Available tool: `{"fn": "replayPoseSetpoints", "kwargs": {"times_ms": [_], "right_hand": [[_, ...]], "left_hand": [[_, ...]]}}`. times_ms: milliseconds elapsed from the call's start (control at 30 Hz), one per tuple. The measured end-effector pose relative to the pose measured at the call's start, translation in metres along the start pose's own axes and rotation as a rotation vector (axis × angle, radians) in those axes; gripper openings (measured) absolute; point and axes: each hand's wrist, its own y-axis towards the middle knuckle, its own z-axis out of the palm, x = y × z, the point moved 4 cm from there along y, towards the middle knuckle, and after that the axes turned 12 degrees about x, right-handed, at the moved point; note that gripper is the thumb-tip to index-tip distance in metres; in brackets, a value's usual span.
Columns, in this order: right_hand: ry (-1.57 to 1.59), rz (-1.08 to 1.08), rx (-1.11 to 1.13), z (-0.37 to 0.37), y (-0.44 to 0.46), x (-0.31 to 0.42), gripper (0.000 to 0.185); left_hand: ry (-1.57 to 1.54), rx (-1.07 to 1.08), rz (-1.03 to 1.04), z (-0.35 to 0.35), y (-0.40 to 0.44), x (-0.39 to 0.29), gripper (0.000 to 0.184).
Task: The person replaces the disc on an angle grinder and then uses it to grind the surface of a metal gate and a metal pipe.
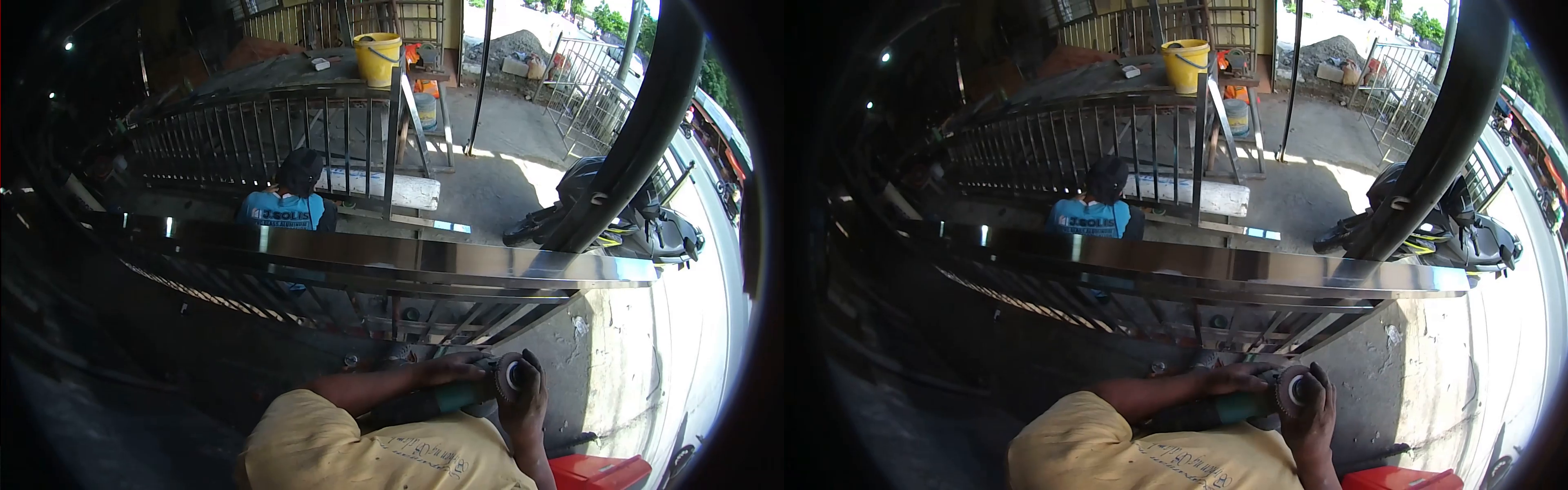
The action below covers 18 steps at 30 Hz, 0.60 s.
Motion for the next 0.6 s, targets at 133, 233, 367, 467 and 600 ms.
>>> {"fn": "replayPoseSetpoints", "kwargs": {"times_ms": [133,233,367,467,600], "right_hand": [[0.831,0.317,-0.1,0.0,0.0,-0.061,0.046],[1.372,0.294,-0.268,-0.005,0.008,-0.072,0.036],[1.176,0.588,-0.27,0.022,-0.027,-0.142,0.027],[1.022,0.866,-0.26,0.065,-0.065,-0.179,0.025],[1.001,1.062,-0.285,0.111,-0.098,-0.195,0.031]], "left_hand": [[-0.312,0.076,-0.01,-0.006,-0.012,0.006,0.087],[-0.509,0.137,0.034,-0.014,-0.019,-0.013,0.091],[-0.471,0.129,0.03,-0.039,-0.052,-0.039,0.092],[-0.423,0.104,0.004,-0.054,-0.068,-0.054,0.093],[-0.385,0.062,-0.012,-0.075,-0.093,-0.078,0.095]]}}
